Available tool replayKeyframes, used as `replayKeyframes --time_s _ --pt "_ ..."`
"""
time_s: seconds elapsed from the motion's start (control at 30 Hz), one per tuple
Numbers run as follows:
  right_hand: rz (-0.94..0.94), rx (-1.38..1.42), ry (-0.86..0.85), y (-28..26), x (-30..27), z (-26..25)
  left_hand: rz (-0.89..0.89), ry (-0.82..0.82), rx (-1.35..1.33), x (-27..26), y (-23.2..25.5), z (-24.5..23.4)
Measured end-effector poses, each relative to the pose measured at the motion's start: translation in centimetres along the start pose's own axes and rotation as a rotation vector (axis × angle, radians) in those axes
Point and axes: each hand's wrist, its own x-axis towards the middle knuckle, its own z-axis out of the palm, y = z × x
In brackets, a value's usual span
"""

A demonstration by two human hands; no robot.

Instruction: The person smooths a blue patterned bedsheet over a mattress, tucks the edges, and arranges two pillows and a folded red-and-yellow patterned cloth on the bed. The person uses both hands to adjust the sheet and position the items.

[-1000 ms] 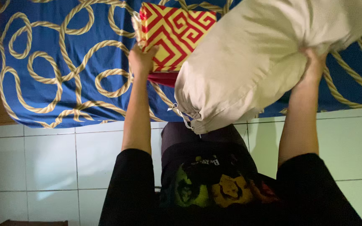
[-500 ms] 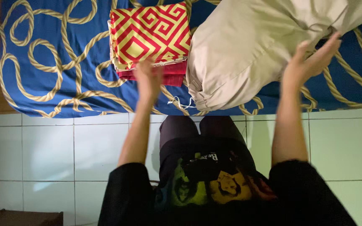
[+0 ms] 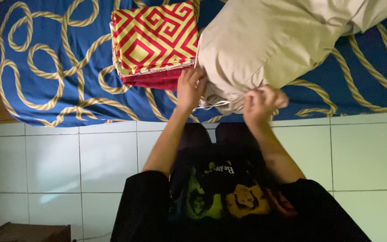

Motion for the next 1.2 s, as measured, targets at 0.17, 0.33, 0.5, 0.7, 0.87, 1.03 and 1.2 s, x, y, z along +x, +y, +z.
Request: replayKeyframes --time_s 0.17,0.33,0.5,0.7,0.87,1.03,1.2 --pt "0.121 0.128 0.121 4.1 4.3 -4.6 -0.073 0.240 -0.360 4.0 1.7 -1.7" --pt "-0.048 0.241 0.078 2.8 10.1 -5.0 0.331 -0.157 -0.346 7.1 8.0 -4.3" --pt "0.066 0.307 -0.132 1.0 14.2 -3.1 0.350 -0.140 -0.095 10.2 8.6 -1.9" --pt "0.064 0.263 0.030 -3.3 11.1 -5.5 0.302 -0.037 -0.146 8.7 8.2 -0.4" --pt "0.118 0.281 -0.010 -4.0 7.7 -5.4 0.279 0.054 -0.164 6.4 9.4 -0.3" --pt "0.314 0.485 -0.121 -1.3 6.9 -5.7 0.418 0.060 -0.255 5.1 11.0 -1.7" --pt "0.670 0.976 -0.138 -0.6 6.4 -6.6 0.495 -0.035 -0.203 4.7 12.0 -2.5"
